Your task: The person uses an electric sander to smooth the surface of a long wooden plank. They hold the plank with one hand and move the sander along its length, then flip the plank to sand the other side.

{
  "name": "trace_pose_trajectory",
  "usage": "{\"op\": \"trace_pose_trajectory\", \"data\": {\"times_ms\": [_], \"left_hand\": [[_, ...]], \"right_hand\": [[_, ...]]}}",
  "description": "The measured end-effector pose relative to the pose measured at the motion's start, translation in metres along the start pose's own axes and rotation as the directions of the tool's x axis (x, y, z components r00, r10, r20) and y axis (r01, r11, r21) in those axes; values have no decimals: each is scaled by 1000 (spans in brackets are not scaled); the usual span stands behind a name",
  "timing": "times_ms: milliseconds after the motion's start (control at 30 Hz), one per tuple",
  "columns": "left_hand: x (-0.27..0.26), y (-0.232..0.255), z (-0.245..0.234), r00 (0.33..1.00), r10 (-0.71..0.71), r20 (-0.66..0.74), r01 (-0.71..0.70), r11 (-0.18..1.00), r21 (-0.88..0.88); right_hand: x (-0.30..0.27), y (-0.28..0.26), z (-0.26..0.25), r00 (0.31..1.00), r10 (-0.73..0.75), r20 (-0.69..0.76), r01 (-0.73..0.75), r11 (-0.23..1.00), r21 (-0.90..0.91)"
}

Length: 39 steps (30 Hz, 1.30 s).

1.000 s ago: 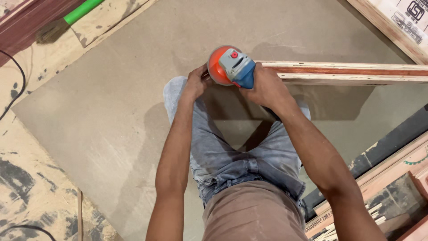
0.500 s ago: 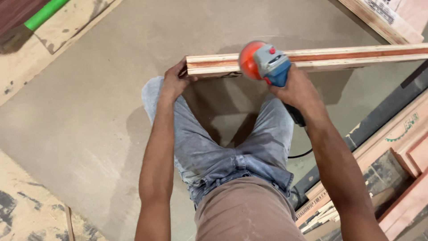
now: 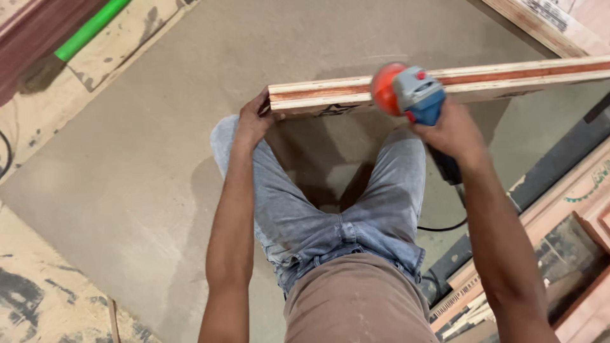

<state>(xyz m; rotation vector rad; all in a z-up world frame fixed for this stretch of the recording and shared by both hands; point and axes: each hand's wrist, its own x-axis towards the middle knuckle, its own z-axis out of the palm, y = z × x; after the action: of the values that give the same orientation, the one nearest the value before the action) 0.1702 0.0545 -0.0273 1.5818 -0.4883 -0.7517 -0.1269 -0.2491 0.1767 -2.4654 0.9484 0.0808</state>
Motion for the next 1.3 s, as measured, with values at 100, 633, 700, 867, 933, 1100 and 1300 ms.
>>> {"op": "trace_pose_trajectory", "data": {"times_ms": [100,633,700,867,933,1100,1300], "left_hand": [[3,-2,0,1000,-5,-10,5,1000,-25],[7,-17,1,1000,24,9,-24,999,-35],[7,-15,0,999,-52,-8,52,998,-22],[6,-11,0,998,-70,0,70,995,-69],[4,-11,3,999,-36,3,36,996,-85],[-1,-4,3,1000,1,-13,-2,998,-67],[-7,10,5,1000,-31,-3,31,999,-40]], "right_hand": [[7,-46,14,997,-56,46,54,998,27],[24,-179,56,944,-183,274,205,977,-56],[23,-173,55,946,-196,257,213,976,-38],[20,-131,39,978,-88,191,97,995,-36],[21,-107,29,987,-74,142,74,997,1],[15,-41,4,999,-6,32,5,999,40],[7,45,-13,987,159,7,-159,987,6]]}}
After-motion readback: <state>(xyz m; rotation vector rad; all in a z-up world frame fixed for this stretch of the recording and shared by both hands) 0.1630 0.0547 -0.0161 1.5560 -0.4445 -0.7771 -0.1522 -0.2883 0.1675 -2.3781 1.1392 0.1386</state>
